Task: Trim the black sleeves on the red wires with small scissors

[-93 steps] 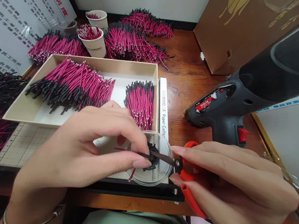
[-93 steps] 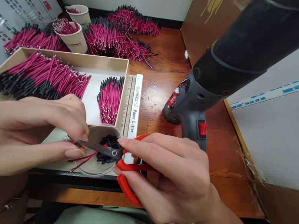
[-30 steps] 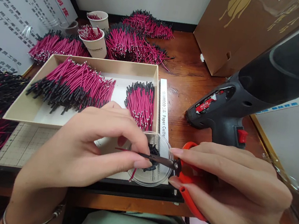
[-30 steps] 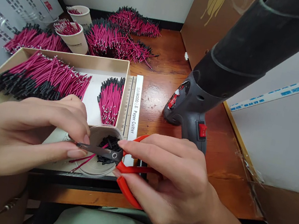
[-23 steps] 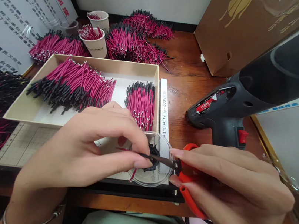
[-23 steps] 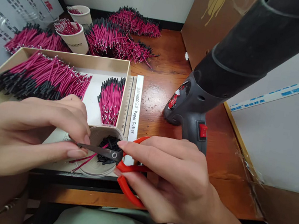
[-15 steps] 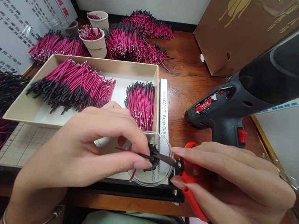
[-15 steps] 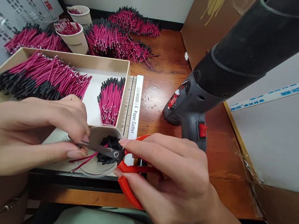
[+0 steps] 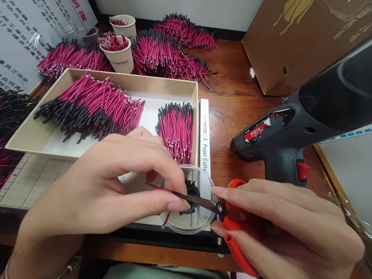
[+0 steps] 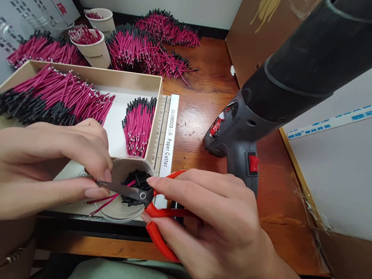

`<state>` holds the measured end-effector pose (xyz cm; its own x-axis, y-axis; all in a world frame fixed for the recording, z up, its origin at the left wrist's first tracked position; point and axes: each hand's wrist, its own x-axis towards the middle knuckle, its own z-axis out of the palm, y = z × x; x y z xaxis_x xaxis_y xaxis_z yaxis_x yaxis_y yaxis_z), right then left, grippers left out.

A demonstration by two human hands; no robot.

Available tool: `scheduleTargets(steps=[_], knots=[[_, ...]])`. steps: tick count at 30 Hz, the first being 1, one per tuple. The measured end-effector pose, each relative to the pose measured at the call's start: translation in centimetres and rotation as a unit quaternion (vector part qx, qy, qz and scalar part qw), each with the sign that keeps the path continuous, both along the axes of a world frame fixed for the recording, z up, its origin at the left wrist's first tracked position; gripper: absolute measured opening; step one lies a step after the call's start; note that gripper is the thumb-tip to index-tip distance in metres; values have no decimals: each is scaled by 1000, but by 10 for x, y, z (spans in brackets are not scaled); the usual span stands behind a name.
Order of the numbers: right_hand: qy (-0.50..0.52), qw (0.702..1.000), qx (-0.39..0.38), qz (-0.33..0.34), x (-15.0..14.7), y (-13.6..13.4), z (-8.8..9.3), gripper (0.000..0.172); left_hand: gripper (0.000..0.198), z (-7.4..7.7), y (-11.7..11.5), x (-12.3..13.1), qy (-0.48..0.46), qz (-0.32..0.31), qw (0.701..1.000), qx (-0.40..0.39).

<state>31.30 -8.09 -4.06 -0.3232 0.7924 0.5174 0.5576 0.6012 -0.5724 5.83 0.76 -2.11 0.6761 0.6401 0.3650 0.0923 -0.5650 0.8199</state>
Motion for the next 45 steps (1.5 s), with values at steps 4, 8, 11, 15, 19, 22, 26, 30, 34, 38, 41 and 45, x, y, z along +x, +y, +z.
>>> scheduleTargets(steps=[4, 8, 11, 15, 19, 22, 26, 30, 34, 38, 41, 45], knots=[[-18, 1000, 10, -9, 0, -2, 0, 28, 20, -1, -1, 0, 5, 2, 1000, -3], [-10, 1000, 13, -15, -2, 0, 0, 28, 21, -2, 0, 2, -8, 1, 1000, -5], [1, 1000, 9, -22, -3, 1, 1, 29, 21, -2, 0, 2, -8, 2, 1000, -7], [2, 1000, 3, -19, -1, 1, 2, 30, 19, -2, 0, -1, 2, -2, 1000, -12], [7, 1000, 6, -12, 0, 1, 0, 31, 19, -2, 0, -2, 3, -6, 1000, -9], [6, 1000, 2, -12, 0, 0, 0, 32, 19, 0, 0, 0, 4, -8, 1000, -4], [-10, 1000, 1, -6, 0, 0, 1, 30, 19, 2, -1, 1, 1, -2, 1000, 0], [-20, 1000, 11, -9, 2, 0, 1, 27, 19, 2, -1, 2, 5, 5, 1000, -5], [-2, 1000, 8, -22, 2, -1, 2, 26, 21, 0, -1, 1, -3, 4, 1000, -4], [-1, 1000, -2, -20, 1, -1, 1, 29, 22, -2, -1, 0, 0, 5, 1000, -4], [-1, 1000, 1, -14, 1, -1, 1, 29, 22, -1, -1, 0, 0, 2, 1000, -2], [-10, 1000, -5, -11, 2, -3, 3, 29, 21, 1, -1, 0, 4, 5, 1000, 1]])
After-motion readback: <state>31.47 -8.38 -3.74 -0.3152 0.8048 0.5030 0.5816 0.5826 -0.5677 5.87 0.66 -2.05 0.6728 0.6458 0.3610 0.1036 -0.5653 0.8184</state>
